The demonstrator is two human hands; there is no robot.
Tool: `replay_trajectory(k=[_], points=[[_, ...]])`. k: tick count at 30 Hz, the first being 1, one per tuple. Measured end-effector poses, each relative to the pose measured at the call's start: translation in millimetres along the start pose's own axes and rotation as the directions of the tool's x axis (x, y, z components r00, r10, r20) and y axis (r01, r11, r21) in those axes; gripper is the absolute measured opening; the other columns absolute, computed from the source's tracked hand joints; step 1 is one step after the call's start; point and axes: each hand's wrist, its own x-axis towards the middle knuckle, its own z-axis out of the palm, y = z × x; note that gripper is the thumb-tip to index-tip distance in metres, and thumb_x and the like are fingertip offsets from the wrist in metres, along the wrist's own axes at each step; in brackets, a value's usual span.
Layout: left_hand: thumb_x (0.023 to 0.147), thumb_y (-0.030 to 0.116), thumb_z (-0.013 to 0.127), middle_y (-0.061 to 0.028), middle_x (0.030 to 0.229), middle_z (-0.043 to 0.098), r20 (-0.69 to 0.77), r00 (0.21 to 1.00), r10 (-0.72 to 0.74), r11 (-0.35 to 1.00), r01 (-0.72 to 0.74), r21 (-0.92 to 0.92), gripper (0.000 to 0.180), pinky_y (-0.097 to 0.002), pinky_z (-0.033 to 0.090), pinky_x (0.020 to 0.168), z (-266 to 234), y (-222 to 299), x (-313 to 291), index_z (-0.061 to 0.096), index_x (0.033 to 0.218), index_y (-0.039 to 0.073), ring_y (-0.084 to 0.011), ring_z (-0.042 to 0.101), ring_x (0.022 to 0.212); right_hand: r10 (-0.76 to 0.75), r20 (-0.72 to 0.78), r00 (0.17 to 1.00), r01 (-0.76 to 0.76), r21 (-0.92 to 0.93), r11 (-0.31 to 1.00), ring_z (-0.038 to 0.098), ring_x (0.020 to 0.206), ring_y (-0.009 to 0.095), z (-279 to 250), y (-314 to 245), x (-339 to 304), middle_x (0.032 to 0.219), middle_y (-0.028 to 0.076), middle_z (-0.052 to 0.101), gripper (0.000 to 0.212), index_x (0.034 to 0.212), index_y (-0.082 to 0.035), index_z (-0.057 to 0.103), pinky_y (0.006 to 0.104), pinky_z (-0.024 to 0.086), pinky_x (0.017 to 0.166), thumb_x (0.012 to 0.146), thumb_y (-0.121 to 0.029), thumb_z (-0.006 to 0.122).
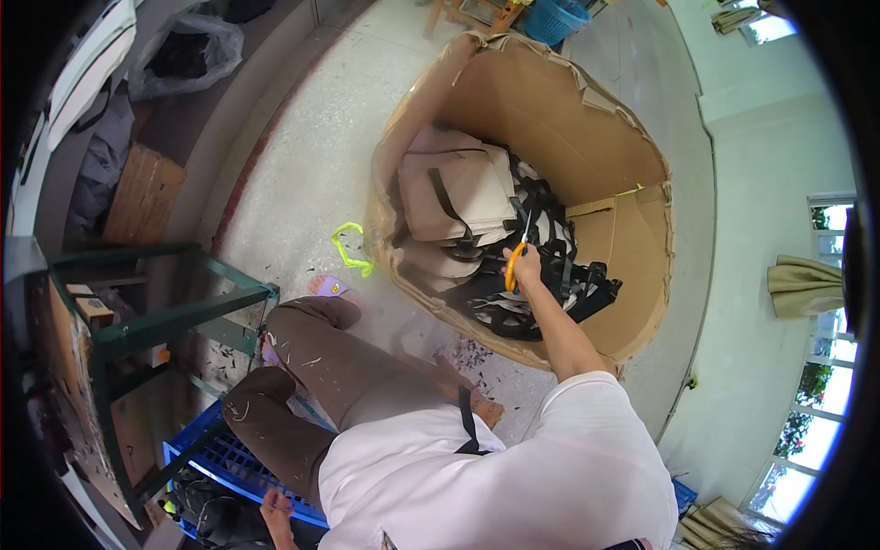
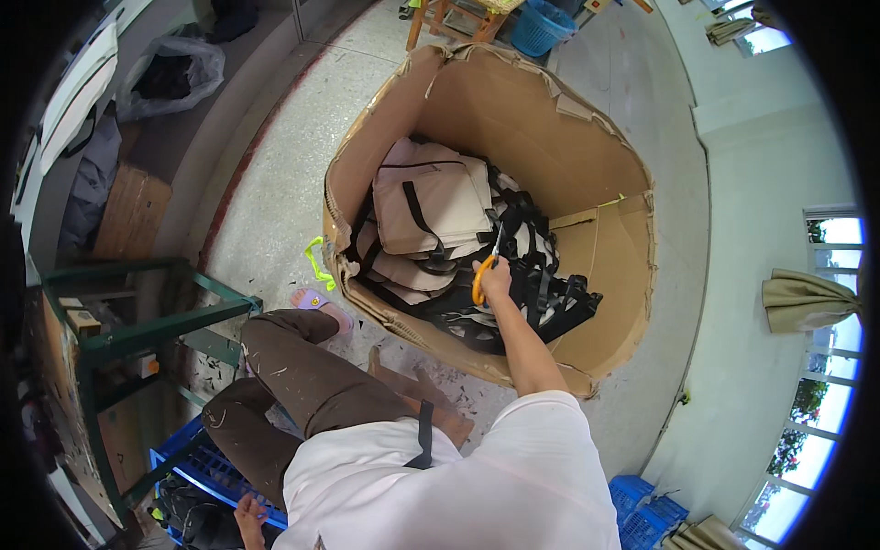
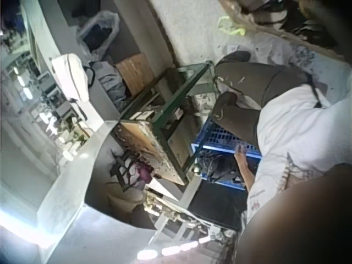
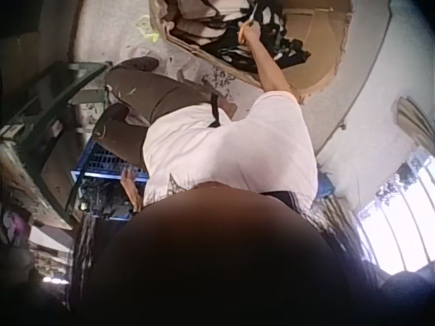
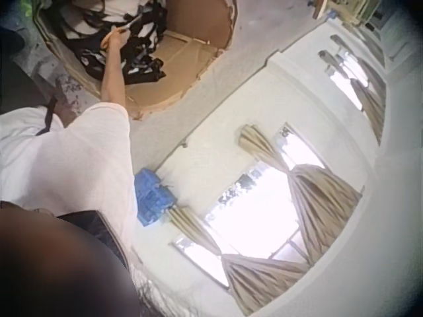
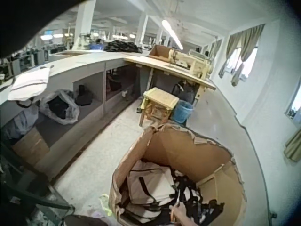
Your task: Trimming excess material from backpack components using scissors and disposing of waste.
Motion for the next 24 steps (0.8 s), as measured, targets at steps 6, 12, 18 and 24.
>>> replay_trajectory(k=[6,12,18,24], points=[[0.082,0.013,0.054,-0.0100,0.107,0.056,0.141,0.979,-0.150,0.986,0.158,-0.046,0.039,-0.0285,0.047,0.063,2,4,-26,0.046,0.119,0.004,-0.0199,0.056,0.079,-0.104,-0.313,0.944,0.086,-0.072,0.994,0.053,0.045,0.016,56,11,34,0.074,0.011,0.057,0.063,0.118,0.000,0.041,0.0278,0.041,0.039,0.064,-0.009,0.072],[0.089,0.015,0.030,-0.0112,0.130,0.036,0.304,0.886,-0.349,0.929,0.370,-0.012,0.041,-0.0393,0.041,0.081,3,14,-56,0.028,0.129,0.006,-0.0262,0.043,0.110,0.185,-0.339,0.923,-0.179,0.048,0.983,0.053,0.045,0.017,84,-3,64,0.071,0.012,0.058,0.047,0.113,-0.003,0.047,0.0295,0.043,0.041,0.068,-0.006,0.063],[0.086,0.022,0.041,-0.0128,0.125,0.042,0.256,0.959,-0.120,0.861,-0.028,0.508,0.043,-0.0284,0.040,0.083,29,70,-55,0.036,0.125,0.003,-0.0223,0.044,0.109,0.164,-0.130,0.978,-0.195,-0.276,0.941,0.055,0.095,0.032,54,-73,14,0.102,0.019,0.058,0.039,0.110,-0.010,0.050,0.0380,0.044,0.081,0.072,-0.012,0.056],[0.080,0.011,0.054,-0.0058,0.082,0.058,-0.013,0.996,0.093,0.982,-0.090,0.163,0.031,-0.0210,0.043,0.052,47,81,-46,0.052,0.107,-0.004,-0.0108,0.053,0.066,0.144,0.063,0.988,-0.145,0.012,0.989,0.062,0.076,0.029,59,-76,-9,0.086,0.018,0.061,0.035,0.101,-0.006,0.052,0.0389,0.049,0.067,0.071,-0.019,0.062]])
